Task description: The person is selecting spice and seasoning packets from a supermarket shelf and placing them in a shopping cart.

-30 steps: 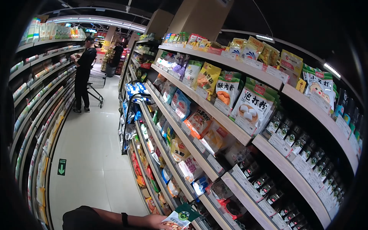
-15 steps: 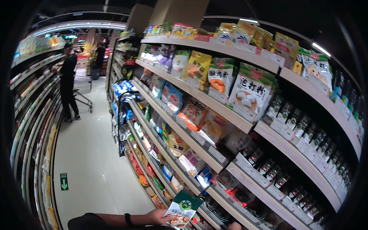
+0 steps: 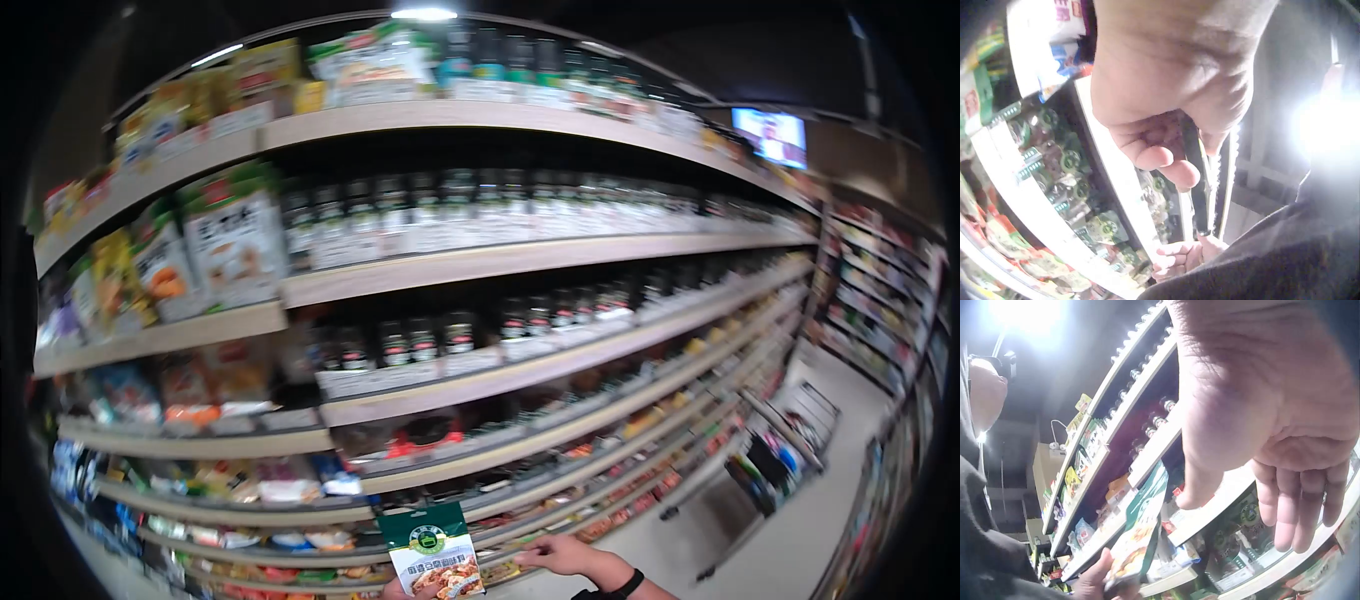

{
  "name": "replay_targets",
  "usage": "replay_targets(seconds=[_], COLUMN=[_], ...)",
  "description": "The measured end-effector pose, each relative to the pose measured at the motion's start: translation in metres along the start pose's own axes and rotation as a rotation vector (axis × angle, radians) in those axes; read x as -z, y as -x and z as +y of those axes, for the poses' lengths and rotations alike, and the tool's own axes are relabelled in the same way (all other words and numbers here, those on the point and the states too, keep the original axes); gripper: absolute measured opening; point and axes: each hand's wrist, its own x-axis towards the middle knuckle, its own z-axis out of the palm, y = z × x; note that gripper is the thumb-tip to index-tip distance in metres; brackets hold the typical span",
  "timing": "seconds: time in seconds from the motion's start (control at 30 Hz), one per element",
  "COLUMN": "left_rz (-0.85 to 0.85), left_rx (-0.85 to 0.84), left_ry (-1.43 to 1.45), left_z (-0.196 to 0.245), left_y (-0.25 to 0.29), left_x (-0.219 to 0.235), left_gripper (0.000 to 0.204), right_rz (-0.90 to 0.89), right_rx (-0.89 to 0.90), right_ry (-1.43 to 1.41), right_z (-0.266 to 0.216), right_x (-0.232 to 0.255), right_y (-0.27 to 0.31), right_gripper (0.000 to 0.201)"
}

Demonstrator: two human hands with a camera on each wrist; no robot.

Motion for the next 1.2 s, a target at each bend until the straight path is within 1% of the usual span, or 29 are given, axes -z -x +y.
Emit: replay_targets(seconds=[0.03, 0.07, 0.1, 0.13, 0.17, 0.2, 0.23, 0.27, 0.3, 0.33, 0.37, 0.4, 0.43, 0.53, 0.57, 0.6, 0.67, 0.7, 0.77, 0.8, 0.83, 0.87, 0.9, 1.0, 1.03, 1.13, 1.2], left_rz=[-0.093, -0.145, -0.182, -0.202, -0.403, -0.516, -0.491, -0.460, -0.436, -0.471, -0.505, -0.538, -0.545, -0.610, -0.654, -0.664, -0.686, -0.705, -0.729, -0.751, -0.772, -0.793, -0.835, -0.990, -1.008, -1.077, -1.126], left_rx=[0.152, 0.205, 0.269, 0.337, 0.301, 0.106, 0.072, 0.027, -0.020, 0.004, 0.028, 0.049, 0.080, 0.120, 0.070, 0.063, 0.069, 0.086, 0.135, 0.176, 0.212, 0.245, 0.125, 0.174, 0.292, 0.383, 0.408], left_ry=[-0.191, 0.039, 0.271, 0.499, 0.305, 0.149, -0.140, -0.428, -0.298, -0.314, -0.328, -0.343, -0.394, -0.471, -0.613, -0.455, -0.477, -0.397, -0.243, -0.329, -0.415, -0.494, -0.502, -0.454, -0.368, -0.275, -0.240], left_z=[0.019, 0.003, -0.027, -0.032, -0.031, -0.020, 0.002, 0.020, 0.021, 0.024, 0.025, 0.027, 0.030, 0.012, 0.031, 0.023, -0.003, -0.015, -0.025, -0.027, -0.022, -0.020, -0.052, -0.061, -0.069, -0.083, -0.101], left_y=[-0.009, -0.021, -0.038, -0.046, -0.048, -0.046, -0.040, -0.034, -0.030, -0.029, -0.028, -0.027, -0.024, -0.021, -0.013, -0.006, -0.003, -0.001, 0.009, 0.013, 0.015, 0.016, 0.009, 0.015, 0.013, 0.014, 0.006], left_x=[-0.012, -0.018, -0.023, -0.036, -0.041, -0.063, -0.084, -0.104, -0.122, -0.136, -0.151, -0.168, -0.185, -0.227, -0.256, -0.278, -0.323, -0.345, -0.390, -0.408, -0.430, -0.448, -0.452, -0.504, -0.519, -0.558, -0.574], left_gripper=[0.031, 0.034, 0.037, 0.040, 0.048, 0.048, 0.050, 0.053, 0.055, 0.054, 0.052, 0.050, 0.045, 0.041, 0.037, 0.037, 0.038, 0.039, 0.041, 0.042, 0.044, 0.045, 0.040, 0.037, 0.037, 0.033, 0.033], right_rz=[-0.020, -0.046, -0.075, -0.098, -0.126, -0.158, -0.173, -0.137, -0.102, -0.068, -0.023, 0.005, 0.032, 0.111, 0.137, 0.131, 0.126, 0.156, 0.139, 0.125, 0.148, 0.177, 0.206, 0.331, 0.372, 0.508, 0.577], right_rx=[0.016, 0.042, 0.072, 0.057, 0.044, 0.035, 0.062, 0.090, 0.118, 0.145, 0.220, 0.217, 0.215, 0.217, 0.217, 0.174, 0.090, 0.101, 0.141, 0.160, 0.190, 0.164, 0.135, 0.037, -0.009, -0.138, -0.235], right_ry=[-0.095, -0.186, -0.272, -0.289, -0.307, -0.324, -0.477, -0.460, -0.439, -0.418, -0.463, -0.458, -0.451, -0.418, -0.404, -0.397, -0.374, -0.382, -0.510, -0.577, -0.724, -0.746, -0.763, -0.758, -0.763, -0.767, -0.779], right_z=[-0.003, -0.006, -0.011, -0.014, -0.018, -0.021, -0.022, -0.020, -0.018, -0.015, -0.014, -0.007, 0.002, 0.033, 0.045, 0.054, 0.068, 0.080, 0.115, 0.132, 0.141, 0.148, 0.151, 0.156, 0.162, 0.179, 0.188], right_x=[-0.006, -0.012, -0.016, -0.014, -0.010, -0.007, -0.007, -0.004, 0.001, 0.006, 0.011, 0.015, 0.021, 0.042, 0.051, 0.060, 0.087, 0.096, 0.111, 0.114, 0.117, 0.123, 0.130, 0.151, 0.154, 0.168, 0.180], right_y=[0.014, 0.029, 0.043, 0.055, 0.066, 0.077, 0.089, 0.101, 0.113, 0.125, 0.139, 0.152, 0.165, 0.209, 0.225, 0.243, 0.282, 0.299, 0.326, 0.338, 0.351, 0.367, 0.384, 0.428, 0.437, 0.457, 0.465], right_gripper=[0.047, 0.044, 0.042, 0.040, 0.038, 0.036, 0.032, 0.032, 0.032, 0.033, 0.037, 0.038, 0.038, 0.039, 0.039, 0.039, 0.038, 0.035, 0.033, 0.032, 0.030, 0.031, 0.031, 0.034, 0.035, 0.037, 0.035])
